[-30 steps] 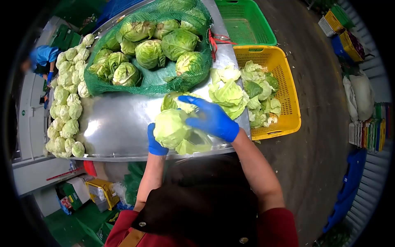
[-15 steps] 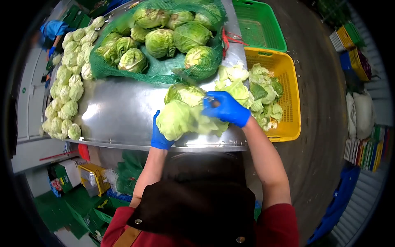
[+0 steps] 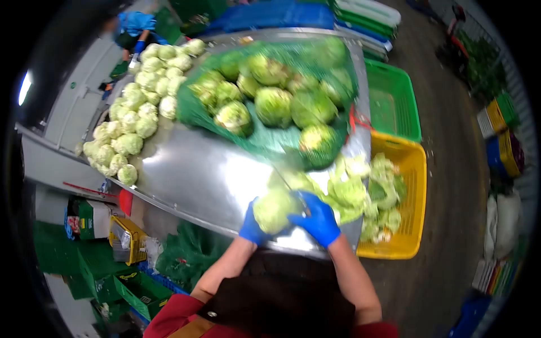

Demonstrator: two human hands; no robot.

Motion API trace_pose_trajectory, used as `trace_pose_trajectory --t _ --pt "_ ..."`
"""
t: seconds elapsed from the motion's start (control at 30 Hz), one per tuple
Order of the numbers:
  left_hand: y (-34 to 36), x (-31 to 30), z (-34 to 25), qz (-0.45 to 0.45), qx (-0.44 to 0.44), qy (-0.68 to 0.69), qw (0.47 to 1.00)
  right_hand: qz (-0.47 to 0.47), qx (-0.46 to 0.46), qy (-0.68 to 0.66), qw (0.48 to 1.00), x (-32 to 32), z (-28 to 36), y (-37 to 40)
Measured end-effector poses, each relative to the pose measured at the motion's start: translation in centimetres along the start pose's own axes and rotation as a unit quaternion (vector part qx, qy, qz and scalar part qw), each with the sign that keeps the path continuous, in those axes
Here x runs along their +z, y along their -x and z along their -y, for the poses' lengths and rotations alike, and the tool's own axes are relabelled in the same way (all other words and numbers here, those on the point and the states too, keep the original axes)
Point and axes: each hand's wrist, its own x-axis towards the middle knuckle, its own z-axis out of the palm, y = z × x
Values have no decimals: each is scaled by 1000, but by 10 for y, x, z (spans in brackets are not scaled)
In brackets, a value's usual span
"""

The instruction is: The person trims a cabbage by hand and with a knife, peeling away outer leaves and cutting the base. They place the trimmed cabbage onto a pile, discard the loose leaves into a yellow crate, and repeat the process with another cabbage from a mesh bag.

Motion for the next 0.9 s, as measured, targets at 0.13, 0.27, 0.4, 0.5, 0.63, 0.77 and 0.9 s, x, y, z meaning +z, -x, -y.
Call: trace_pose_trajectory --t 0.13,0.27,0.4,0.5,0.63,0.77,0.9 --pt "0 -35 8 -5 -97 65 993 56 95 73 991 -12 20 6" --pt "5 -32 5 -25 -123 60 990 -21 6 -38 999 -5 -31 11" --pt "19 -20 -1 -40 -141 43 988 -70 11 -61 996 -21 -53 -3" --pt "26 -27 4 -27 -144 23 989 91 133 -176 971 -25 24 -10" --pt "32 -44 7 45 -146 46 987 231 249 -148 929 -8 10 -8" --pt "40 -49 9 53 -147 79 985 216 287 -173 917 6 -3 9" --pt "33 -43 12 32 -73 -93 992 160 301 -196 919 7 -14 18"
